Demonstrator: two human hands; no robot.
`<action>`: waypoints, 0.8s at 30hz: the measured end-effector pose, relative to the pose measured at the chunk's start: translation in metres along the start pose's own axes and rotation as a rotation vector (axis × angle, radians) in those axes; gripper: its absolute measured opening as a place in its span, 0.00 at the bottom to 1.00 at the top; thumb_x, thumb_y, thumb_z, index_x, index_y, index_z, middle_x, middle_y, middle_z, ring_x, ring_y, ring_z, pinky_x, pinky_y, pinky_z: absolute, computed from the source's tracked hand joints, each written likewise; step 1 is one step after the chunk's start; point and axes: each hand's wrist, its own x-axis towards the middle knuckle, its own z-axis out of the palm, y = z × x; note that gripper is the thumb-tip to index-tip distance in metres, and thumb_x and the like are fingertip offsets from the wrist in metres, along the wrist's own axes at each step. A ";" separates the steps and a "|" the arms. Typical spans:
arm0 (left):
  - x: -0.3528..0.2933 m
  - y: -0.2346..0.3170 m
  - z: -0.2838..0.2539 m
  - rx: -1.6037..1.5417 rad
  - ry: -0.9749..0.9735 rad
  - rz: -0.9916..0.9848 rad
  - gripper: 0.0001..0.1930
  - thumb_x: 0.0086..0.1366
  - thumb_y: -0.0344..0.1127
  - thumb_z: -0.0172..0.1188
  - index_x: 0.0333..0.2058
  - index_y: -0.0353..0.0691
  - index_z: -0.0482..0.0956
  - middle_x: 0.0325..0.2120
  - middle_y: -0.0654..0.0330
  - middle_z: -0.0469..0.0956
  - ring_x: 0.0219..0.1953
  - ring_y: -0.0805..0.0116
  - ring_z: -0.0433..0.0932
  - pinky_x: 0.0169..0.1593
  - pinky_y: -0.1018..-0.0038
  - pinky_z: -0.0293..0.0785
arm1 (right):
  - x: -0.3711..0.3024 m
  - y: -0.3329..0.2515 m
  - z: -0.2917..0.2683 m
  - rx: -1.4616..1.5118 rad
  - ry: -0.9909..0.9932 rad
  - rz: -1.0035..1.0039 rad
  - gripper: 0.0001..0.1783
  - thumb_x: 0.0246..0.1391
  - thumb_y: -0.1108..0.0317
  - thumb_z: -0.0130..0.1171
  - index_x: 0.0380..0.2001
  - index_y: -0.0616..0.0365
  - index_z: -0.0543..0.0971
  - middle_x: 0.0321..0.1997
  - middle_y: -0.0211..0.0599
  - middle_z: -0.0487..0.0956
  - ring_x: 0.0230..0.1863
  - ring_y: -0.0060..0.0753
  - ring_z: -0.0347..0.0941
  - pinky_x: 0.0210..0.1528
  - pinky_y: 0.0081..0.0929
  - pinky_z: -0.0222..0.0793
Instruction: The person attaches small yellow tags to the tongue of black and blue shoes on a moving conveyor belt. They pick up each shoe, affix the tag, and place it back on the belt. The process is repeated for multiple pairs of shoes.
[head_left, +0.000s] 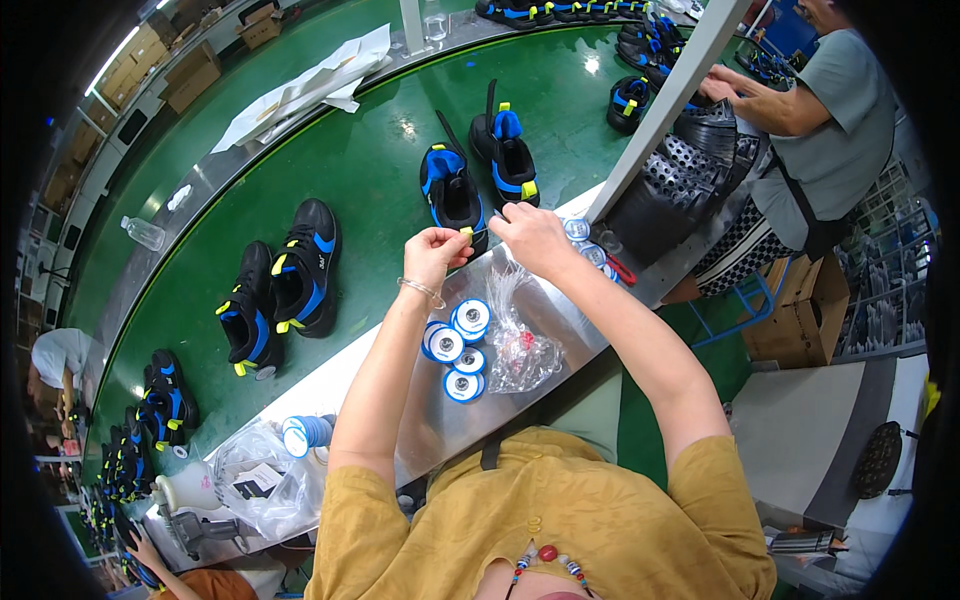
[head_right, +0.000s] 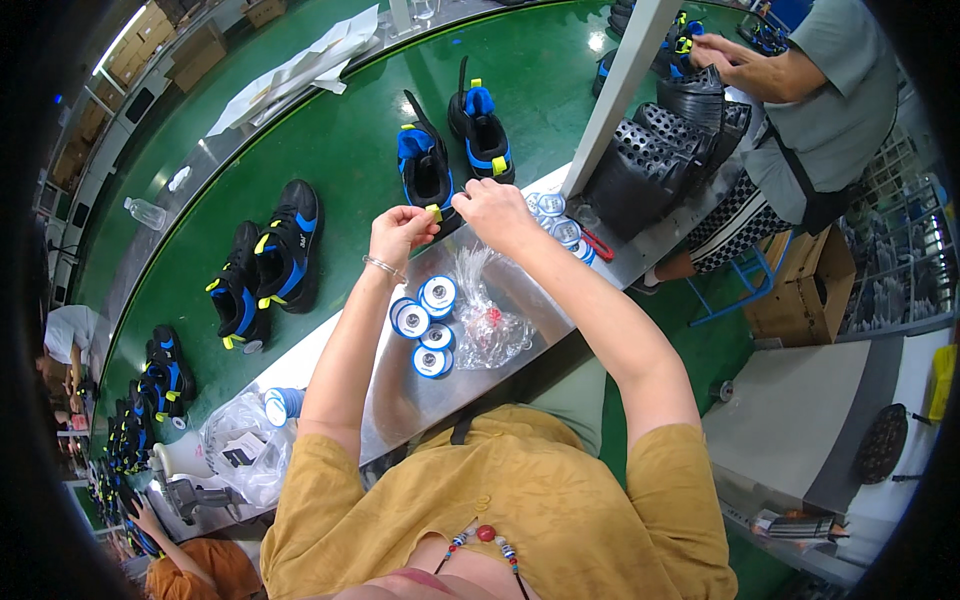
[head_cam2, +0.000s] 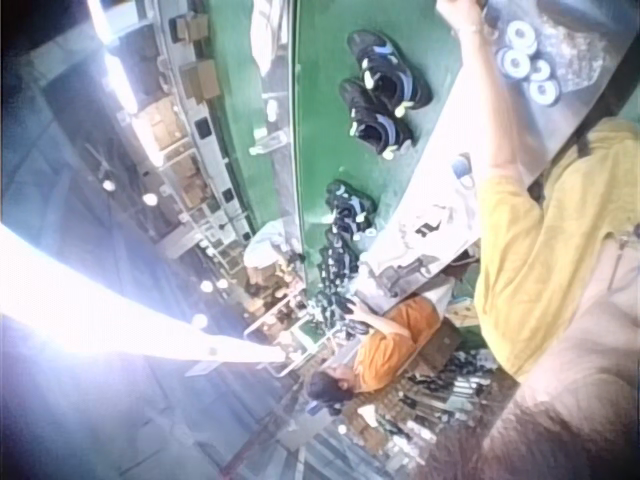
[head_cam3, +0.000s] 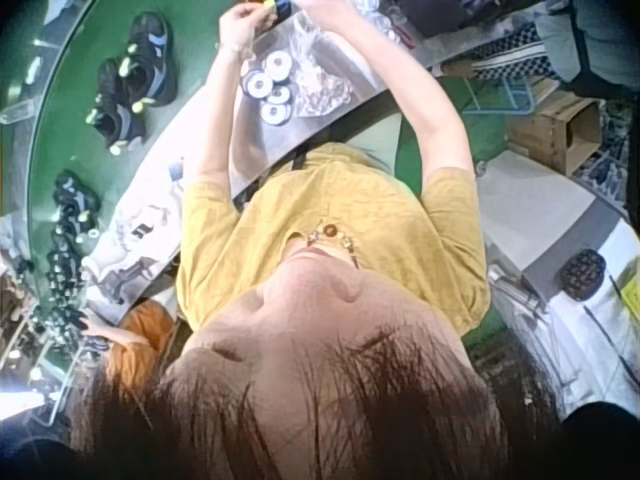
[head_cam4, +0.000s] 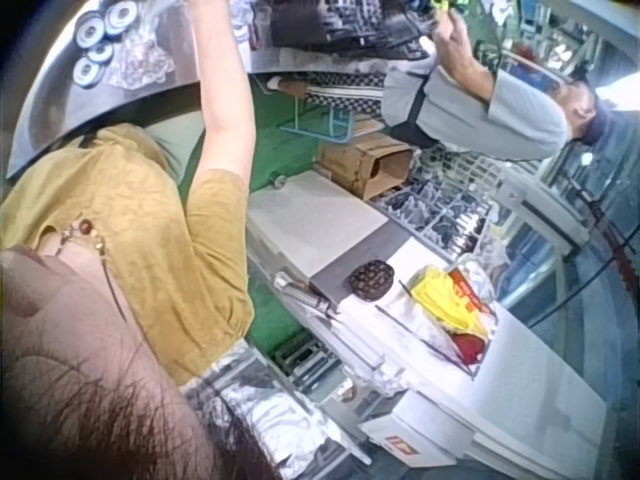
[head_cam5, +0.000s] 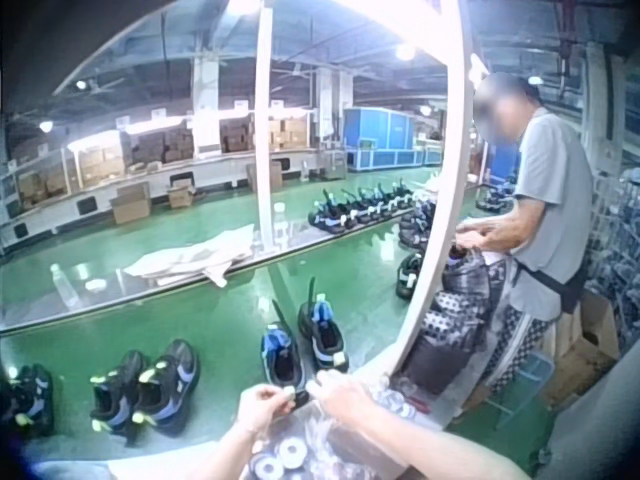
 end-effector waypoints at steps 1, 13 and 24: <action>-0.001 0.000 -0.001 0.013 0.007 -0.001 0.06 0.61 0.29 0.63 0.33 0.32 0.77 0.29 0.56 0.81 0.28 0.73 0.81 0.31 0.82 0.78 | 0.003 -0.002 0.000 -0.001 0.004 -0.006 0.04 0.45 0.70 0.56 0.27 0.53 0.74 0.29 0.33 0.73 0.35 0.35 0.75 0.31 0.31 0.74; 0.000 -0.008 -0.011 0.045 0.005 0.011 0.07 0.61 0.29 0.63 0.34 0.32 0.77 0.29 0.57 0.81 0.28 0.74 0.81 0.31 0.82 0.77 | 0.002 -0.006 0.002 -0.038 0.047 -0.046 0.03 0.43 0.69 0.57 0.25 0.53 0.74 0.28 0.33 0.74 0.33 0.34 0.75 0.31 0.29 0.74; -0.013 -0.003 -0.016 0.049 0.042 0.102 0.06 0.62 0.32 0.62 0.32 0.36 0.77 0.26 0.63 0.80 0.26 0.77 0.78 0.26 0.83 0.72 | 0.015 -0.030 0.013 0.148 -0.020 0.020 0.02 0.50 0.68 0.57 0.27 0.52 0.74 0.24 0.33 0.74 0.30 0.36 0.77 0.26 0.35 0.72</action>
